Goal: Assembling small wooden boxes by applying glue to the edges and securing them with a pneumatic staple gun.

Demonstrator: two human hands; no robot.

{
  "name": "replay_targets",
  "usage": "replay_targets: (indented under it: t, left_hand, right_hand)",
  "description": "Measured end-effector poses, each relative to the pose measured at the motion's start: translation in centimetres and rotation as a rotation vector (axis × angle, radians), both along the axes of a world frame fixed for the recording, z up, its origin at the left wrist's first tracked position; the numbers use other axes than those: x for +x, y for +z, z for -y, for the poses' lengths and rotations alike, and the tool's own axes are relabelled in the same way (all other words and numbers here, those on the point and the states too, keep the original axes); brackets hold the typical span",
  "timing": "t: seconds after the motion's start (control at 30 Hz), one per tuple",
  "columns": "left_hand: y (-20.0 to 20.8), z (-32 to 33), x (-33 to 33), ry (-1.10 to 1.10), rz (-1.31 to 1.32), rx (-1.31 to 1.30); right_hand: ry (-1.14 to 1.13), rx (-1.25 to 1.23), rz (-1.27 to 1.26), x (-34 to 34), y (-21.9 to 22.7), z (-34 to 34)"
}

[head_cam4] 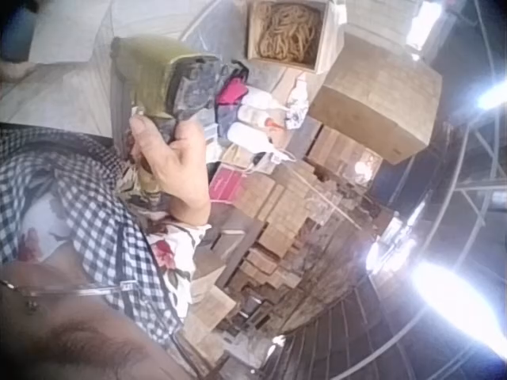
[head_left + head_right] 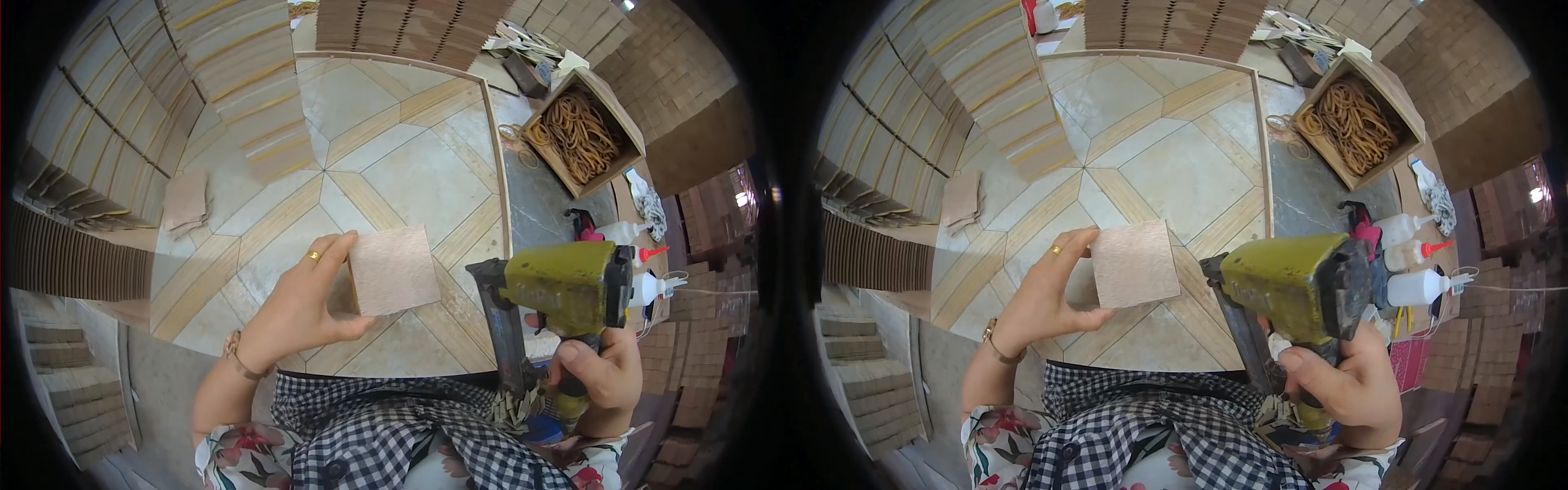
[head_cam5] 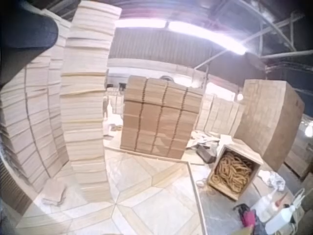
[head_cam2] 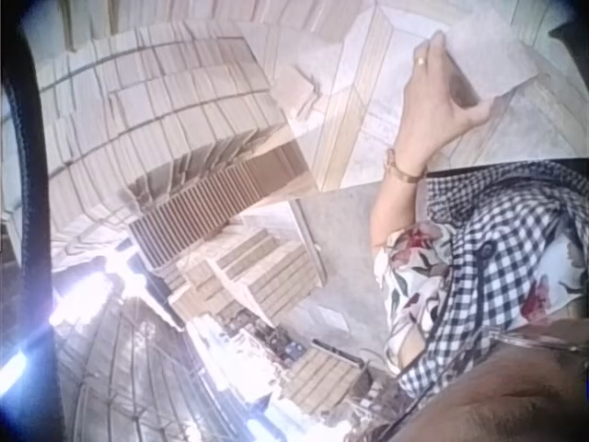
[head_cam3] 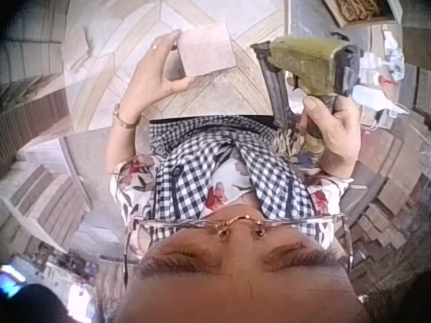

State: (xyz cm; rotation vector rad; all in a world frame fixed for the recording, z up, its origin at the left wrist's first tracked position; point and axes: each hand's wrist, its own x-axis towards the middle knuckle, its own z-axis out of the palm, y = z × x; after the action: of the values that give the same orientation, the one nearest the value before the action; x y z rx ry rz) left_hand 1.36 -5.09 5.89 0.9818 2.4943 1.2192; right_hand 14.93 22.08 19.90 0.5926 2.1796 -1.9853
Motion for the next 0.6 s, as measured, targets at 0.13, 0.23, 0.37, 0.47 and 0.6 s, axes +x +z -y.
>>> replay_targets:
  t: [0.13, 0.23, 0.37, 0.47, 0.6]
  left_hand:
    - [-0.2, -0.1, -0.1, -0.012, -0.017, 0.022]
    - [-0.2, 0.0, -0.2, -0.037, -0.028, 0.005]
    - [-0.2, -0.1, -0.2, -0.045, -0.018, -0.012]
    - [-0.1, 0.1, -0.5, -0.055, 0.033, -0.015]
    - [-1.0, 0.7, -0.4, -0.079, 0.107, 0.067]
  right_hand:
    - [0.099, 0.040, -0.003, -0.2, -0.6, -0.9]
    - [0.104, -0.009, 0.042, -0.6, -0.9, -0.6]
    - [0.121, -0.005, 0.035, -0.9, -1.2, -0.3]
    - [0.165, -0.007, 0.062, -1.4, -1.3, -0.5]
    - [0.202, 0.027, 0.063, -2.3, -1.5, -0.6]
